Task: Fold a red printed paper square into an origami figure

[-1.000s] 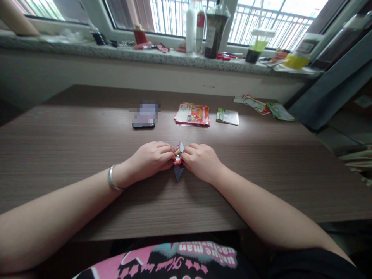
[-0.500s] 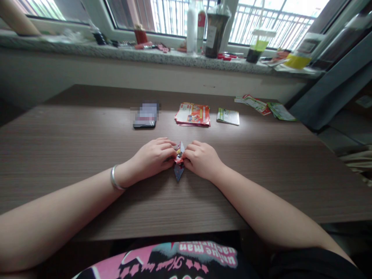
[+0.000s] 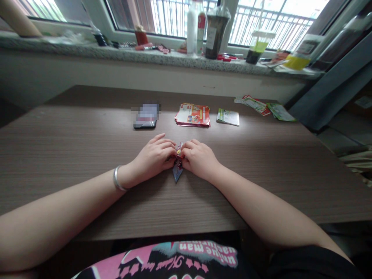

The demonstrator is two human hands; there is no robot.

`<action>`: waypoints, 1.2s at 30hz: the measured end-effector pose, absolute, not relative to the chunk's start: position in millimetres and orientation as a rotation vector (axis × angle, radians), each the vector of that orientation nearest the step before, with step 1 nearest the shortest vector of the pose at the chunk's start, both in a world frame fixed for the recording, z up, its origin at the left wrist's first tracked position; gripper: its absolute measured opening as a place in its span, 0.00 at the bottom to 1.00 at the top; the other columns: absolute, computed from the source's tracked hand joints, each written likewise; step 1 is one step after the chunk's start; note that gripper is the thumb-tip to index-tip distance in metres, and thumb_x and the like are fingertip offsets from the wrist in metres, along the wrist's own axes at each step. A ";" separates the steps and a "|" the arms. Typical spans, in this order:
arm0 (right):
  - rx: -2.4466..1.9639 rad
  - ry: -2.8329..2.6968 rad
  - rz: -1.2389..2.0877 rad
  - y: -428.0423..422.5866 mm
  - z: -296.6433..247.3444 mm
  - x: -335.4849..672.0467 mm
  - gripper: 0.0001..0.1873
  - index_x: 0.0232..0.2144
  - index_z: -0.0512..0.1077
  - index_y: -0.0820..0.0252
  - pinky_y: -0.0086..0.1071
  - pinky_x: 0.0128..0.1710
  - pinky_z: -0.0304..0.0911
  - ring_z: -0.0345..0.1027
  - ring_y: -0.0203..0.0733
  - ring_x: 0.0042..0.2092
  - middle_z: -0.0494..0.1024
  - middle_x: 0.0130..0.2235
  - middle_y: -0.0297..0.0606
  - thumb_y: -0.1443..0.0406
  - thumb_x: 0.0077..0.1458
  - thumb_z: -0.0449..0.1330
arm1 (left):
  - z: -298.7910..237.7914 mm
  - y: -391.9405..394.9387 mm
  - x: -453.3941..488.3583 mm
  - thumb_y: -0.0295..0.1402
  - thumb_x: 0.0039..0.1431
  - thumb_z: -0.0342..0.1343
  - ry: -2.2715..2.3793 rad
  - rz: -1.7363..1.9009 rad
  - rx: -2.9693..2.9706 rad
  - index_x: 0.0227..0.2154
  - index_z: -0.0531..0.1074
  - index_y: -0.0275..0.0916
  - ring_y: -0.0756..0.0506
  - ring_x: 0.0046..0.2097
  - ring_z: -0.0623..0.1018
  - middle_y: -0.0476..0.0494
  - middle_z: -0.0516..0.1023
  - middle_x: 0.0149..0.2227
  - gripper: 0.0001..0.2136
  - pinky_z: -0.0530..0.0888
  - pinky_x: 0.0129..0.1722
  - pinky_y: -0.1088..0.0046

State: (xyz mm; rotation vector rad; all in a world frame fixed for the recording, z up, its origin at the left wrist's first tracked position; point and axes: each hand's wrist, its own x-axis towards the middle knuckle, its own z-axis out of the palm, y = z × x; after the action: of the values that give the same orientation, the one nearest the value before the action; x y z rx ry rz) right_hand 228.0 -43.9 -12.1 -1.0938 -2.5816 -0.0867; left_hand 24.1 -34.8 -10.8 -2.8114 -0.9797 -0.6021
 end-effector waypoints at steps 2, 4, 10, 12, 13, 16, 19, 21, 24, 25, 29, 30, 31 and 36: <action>-1.131 -2.546 0.038 -41.9 -13.2 227.7 0.03 0.30 0.75 0.59 0.36 0.45 0.63 0.66 0.45 0.42 0.78 0.39 0.41 0.68 0.52 0.60 | -11.8 -33.4 24.2 0.30 0.55 0.58 -1.017 -0.593 -2.841 0.31 0.75 0.36 0.41 0.46 0.77 0.43 0.80 0.38 0.03 0.67 0.56 0.56; -1.135 -2.517 0.139 -40.1 -13.6 228.5 0.03 0.29 0.74 0.59 0.36 0.45 0.63 0.67 0.44 0.42 0.78 0.38 0.40 0.68 0.52 0.60 | -12.7 -32.2 23.6 0.30 0.55 0.57 -1.019 -0.617 -2.864 0.30 0.75 0.37 0.41 0.47 0.77 0.43 0.80 0.37 0.03 0.69 0.54 0.59; -1.102 -2.446 0.302 -36.7 -12.6 233.4 0.08 0.27 0.74 0.58 0.37 0.47 0.61 0.69 0.43 0.42 0.80 0.37 0.38 0.65 0.57 0.57 | -14.2 -30.1 21.3 0.31 0.62 0.54 -1.033 -0.697 -2.921 0.29 0.76 0.37 0.42 0.48 0.76 0.42 0.80 0.37 0.09 0.70 0.54 0.60; -1.125 -2.422 0.312 -35.9 -13.9 234.0 0.09 0.27 0.74 0.58 0.37 0.47 0.60 0.70 0.44 0.42 0.80 0.36 0.38 0.64 0.58 0.58 | -15.4 -28.7 21.0 0.32 0.62 0.55 -1.112 -0.713 -2.951 0.30 0.76 0.37 0.41 0.50 0.76 0.42 0.80 0.38 0.08 0.70 0.54 0.61; -1.147 -2.406 0.306 -35.6 -14.8 233.9 0.08 0.27 0.74 0.58 0.37 0.46 0.60 0.70 0.44 0.41 0.80 0.35 0.38 0.64 0.57 0.58 | -16.2 -27.9 20.9 0.32 0.61 0.57 -1.162 -0.726 -2.958 0.30 0.77 0.37 0.41 0.50 0.76 0.42 0.81 0.38 0.07 0.70 0.55 0.61; -1.198 -2.351 0.296 -35.4 -17.7 232.6 0.05 0.28 0.75 0.58 0.37 0.44 0.60 0.69 0.44 0.40 0.80 0.34 0.37 0.64 0.55 0.61 | -18.3 -25.5 21.2 0.33 0.58 0.60 -1.281 -0.752 -2.959 0.28 0.77 0.38 0.40 0.51 0.76 0.43 0.81 0.36 0.06 0.71 0.54 0.61; -1.244 -2.297 0.309 -35.5 -19.5 230.2 0.07 0.28 0.75 0.57 0.36 0.42 0.60 0.69 0.43 0.38 0.80 0.32 0.36 0.62 0.55 0.61 | -18.5 -23.9 22.1 0.33 0.57 0.61 -1.297 -0.749 -2.953 0.27 0.77 0.38 0.40 0.49 0.77 0.43 0.81 0.35 0.06 0.71 0.52 0.60; -1.279 -2.266 0.320 -35.7 -20.0 228.7 0.07 0.27 0.75 0.57 0.36 0.41 0.60 0.68 0.44 0.37 0.79 0.31 0.36 0.61 0.56 0.62 | -17.9 -23.2 22.8 0.33 0.57 0.61 -1.277 -0.725 -2.954 0.26 0.76 0.37 0.42 0.47 0.78 0.43 0.81 0.34 0.07 0.70 0.53 0.60; -1.303 -2.249 0.338 -35.6 -20.1 227.2 0.08 0.26 0.74 0.57 0.36 0.41 0.60 0.68 0.44 0.38 0.79 0.31 0.37 0.62 0.55 0.62 | -17.4 -22.5 23.0 0.34 0.58 0.60 -1.273 -0.683 -2.956 0.26 0.75 0.38 0.43 0.43 0.79 0.45 0.80 0.35 0.07 0.67 0.56 0.56; -1.306 -2.251 0.343 -35.4 -20.1 227.1 0.08 0.26 0.73 0.57 0.36 0.41 0.59 0.68 0.44 0.38 0.79 0.32 0.37 0.62 0.55 0.62 | -17.5 -22.5 22.8 0.34 0.58 0.60 -1.270 -0.682 -2.956 0.26 0.75 0.38 0.44 0.42 0.79 0.45 0.80 0.35 0.07 0.67 0.57 0.55; -1.352 -2.251 0.368 -34.5 -19.3 228.2 0.07 0.25 0.73 0.57 0.35 0.39 0.59 0.67 0.43 0.37 0.78 0.31 0.37 0.63 0.54 0.62 | -17.5 -24.6 20.5 0.34 0.61 0.57 -1.133 -0.734 -2.999 0.28 0.76 0.38 0.43 0.45 0.79 0.45 0.81 0.35 0.09 0.71 0.52 0.62; -1.375 -2.242 0.379 -34.3 -19.0 228.8 0.07 0.25 0.72 0.57 0.35 0.39 0.59 0.67 0.43 0.37 0.78 0.31 0.37 0.64 0.54 0.62 | -17.2 -25.9 19.8 0.34 0.62 0.55 -1.074 -0.746 -3.019 0.29 0.76 0.38 0.43 0.46 0.79 0.44 0.81 0.37 0.09 0.73 0.50 0.65; -1.398 -2.232 0.389 -34.0 -18.6 229.3 0.07 0.25 0.72 0.58 0.35 0.38 0.59 0.67 0.43 0.36 0.78 0.31 0.37 0.64 0.54 0.62 | -16.6 -27.5 19.0 0.33 0.63 0.54 -1.019 -0.751 -3.036 0.31 0.76 0.37 0.43 0.47 0.78 0.43 0.81 0.39 0.09 0.73 0.49 0.67; -1.474 -2.207 0.398 -33.0 -16.5 230.9 0.07 0.24 0.74 0.57 0.35 0.39 0.58 0.68 0.42 0.35 0.79 0.32 0.36 0.63 0.53 0.63 | -13.5 -34.7 16.7 0.30 0.64 0.52 -0.904 -0.610 -3.011 0.42 0.75 0.39 0.45 0.43 0.80 0.44 0.81 0.42 0.09 0.76 0.45 0.70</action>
State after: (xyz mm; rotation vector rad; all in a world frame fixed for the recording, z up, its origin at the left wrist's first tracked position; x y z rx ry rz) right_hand 230.9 -33.0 -16.5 -1.4743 -2.2066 0.3976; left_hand 16.7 -34.7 -13.5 -3.0110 -0.9041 -0.6100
